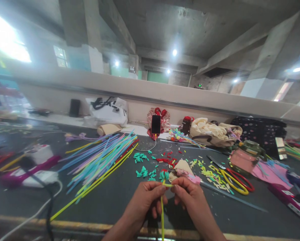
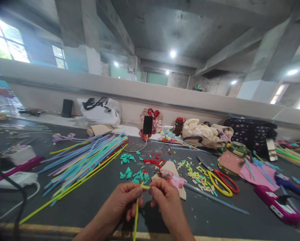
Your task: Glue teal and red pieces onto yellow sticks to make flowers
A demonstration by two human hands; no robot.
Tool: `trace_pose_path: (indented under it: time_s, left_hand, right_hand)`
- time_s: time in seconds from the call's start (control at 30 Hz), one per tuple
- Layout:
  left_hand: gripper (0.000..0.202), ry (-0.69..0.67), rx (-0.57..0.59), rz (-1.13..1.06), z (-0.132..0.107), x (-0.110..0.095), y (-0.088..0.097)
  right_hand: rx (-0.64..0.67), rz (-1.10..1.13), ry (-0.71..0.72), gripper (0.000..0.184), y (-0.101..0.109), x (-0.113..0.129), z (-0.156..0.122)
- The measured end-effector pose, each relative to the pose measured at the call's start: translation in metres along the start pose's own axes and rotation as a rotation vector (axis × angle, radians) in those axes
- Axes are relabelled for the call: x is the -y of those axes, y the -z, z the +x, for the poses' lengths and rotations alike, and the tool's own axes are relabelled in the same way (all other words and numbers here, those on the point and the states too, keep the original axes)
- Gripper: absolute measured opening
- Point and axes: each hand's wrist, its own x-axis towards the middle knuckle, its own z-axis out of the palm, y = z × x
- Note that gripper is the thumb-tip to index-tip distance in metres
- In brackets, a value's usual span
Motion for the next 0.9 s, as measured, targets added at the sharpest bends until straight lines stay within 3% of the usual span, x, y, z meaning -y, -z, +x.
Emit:
trace_pose_path:
  time_s: [0.27,0.4,0.57,0.73,0.9]
  left_hand:
    - [0.032,0.016,-0.011,-0.015,0.002,0.000,-0.002]
    - [0.030,0.028,-0.012,-0.037,0.002,0.001,-0.001]
    - [0.028,-0.016,-0.035,-0.052,0.002,0.002,0.000]
    - [0.028,-0.032,-0.040,-0.057,0.002,0.002,0.001]
    - [0.030,-0.025,-0.062,-0.030,0.002,0.003,0.001]
  right_hand:
    - [0.048,-0.121,0.196,0.015,0.007,0.006,0.002]
    - [-0.004,0.079,0.064,0.013,-0.003,0.002,0.005]
    - [-0.162,0.389,-0.099,0.029,-0.024,-0.010,0.010]
    - [-0.130,0.426,-0.076,0.027,-0.032,-0.009,0.008]
    - [-0.144,0.363,-0.034,0.025,-0.026,-0.004,0.009]
